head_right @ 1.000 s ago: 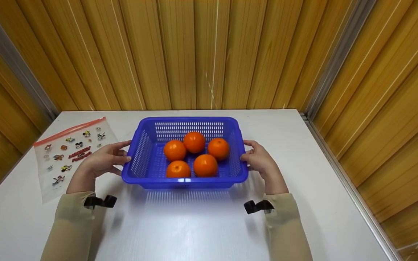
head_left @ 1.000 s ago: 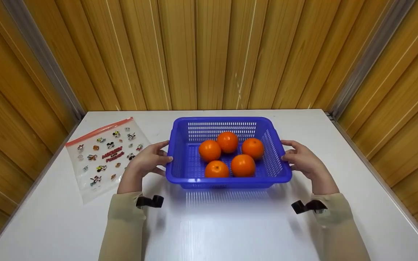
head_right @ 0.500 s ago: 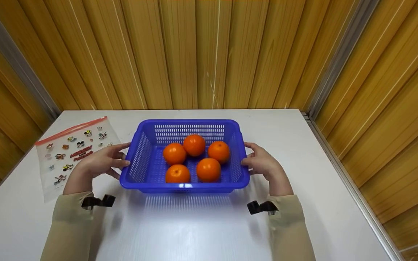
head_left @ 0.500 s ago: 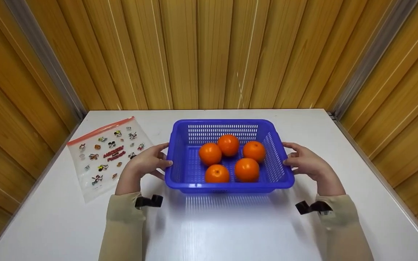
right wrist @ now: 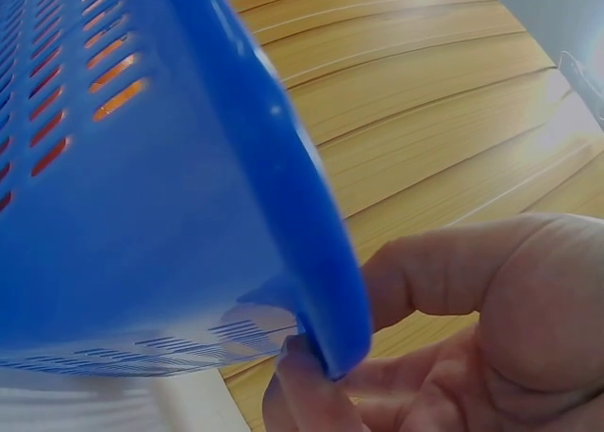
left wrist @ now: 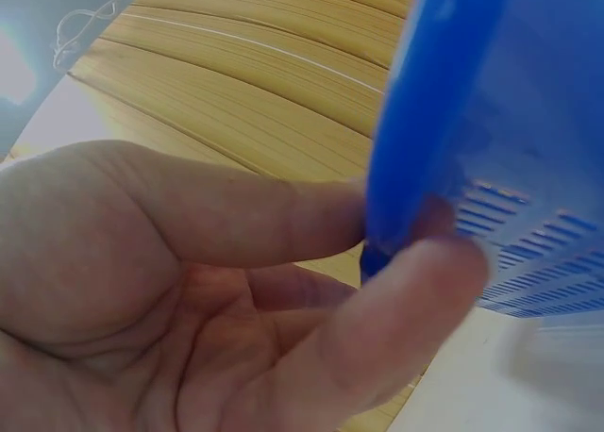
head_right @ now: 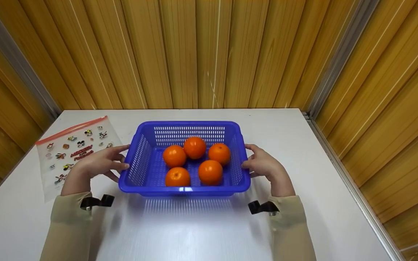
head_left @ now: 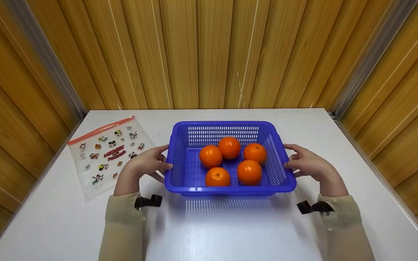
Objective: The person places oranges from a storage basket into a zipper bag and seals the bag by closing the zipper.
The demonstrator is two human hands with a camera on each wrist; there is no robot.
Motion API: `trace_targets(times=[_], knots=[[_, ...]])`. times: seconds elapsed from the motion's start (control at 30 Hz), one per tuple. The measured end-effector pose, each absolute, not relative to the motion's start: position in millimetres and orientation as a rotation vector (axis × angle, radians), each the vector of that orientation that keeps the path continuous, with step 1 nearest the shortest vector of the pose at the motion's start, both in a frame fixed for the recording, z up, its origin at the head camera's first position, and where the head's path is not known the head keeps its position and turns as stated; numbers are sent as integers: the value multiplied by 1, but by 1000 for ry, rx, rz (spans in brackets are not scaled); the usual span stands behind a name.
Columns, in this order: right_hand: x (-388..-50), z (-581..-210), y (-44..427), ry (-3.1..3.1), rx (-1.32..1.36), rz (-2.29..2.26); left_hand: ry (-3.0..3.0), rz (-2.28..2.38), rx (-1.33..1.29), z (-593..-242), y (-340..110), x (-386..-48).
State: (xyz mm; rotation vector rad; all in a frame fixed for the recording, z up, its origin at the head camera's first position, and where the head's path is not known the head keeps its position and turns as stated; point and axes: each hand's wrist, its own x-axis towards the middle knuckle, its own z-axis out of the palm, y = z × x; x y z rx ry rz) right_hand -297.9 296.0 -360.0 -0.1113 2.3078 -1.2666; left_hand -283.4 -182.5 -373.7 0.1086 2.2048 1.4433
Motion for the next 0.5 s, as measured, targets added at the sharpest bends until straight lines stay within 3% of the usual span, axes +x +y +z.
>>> trace_targets(times=[0.3, 0.5], knots=[[-297, -359, 296, 2307, -123, -1266, 2289, 1461, 64, -373, -190, -286], [-297, -359, 296, 2308, -122, -1265, 2676, 1431, -274, -381, -207, -299]])
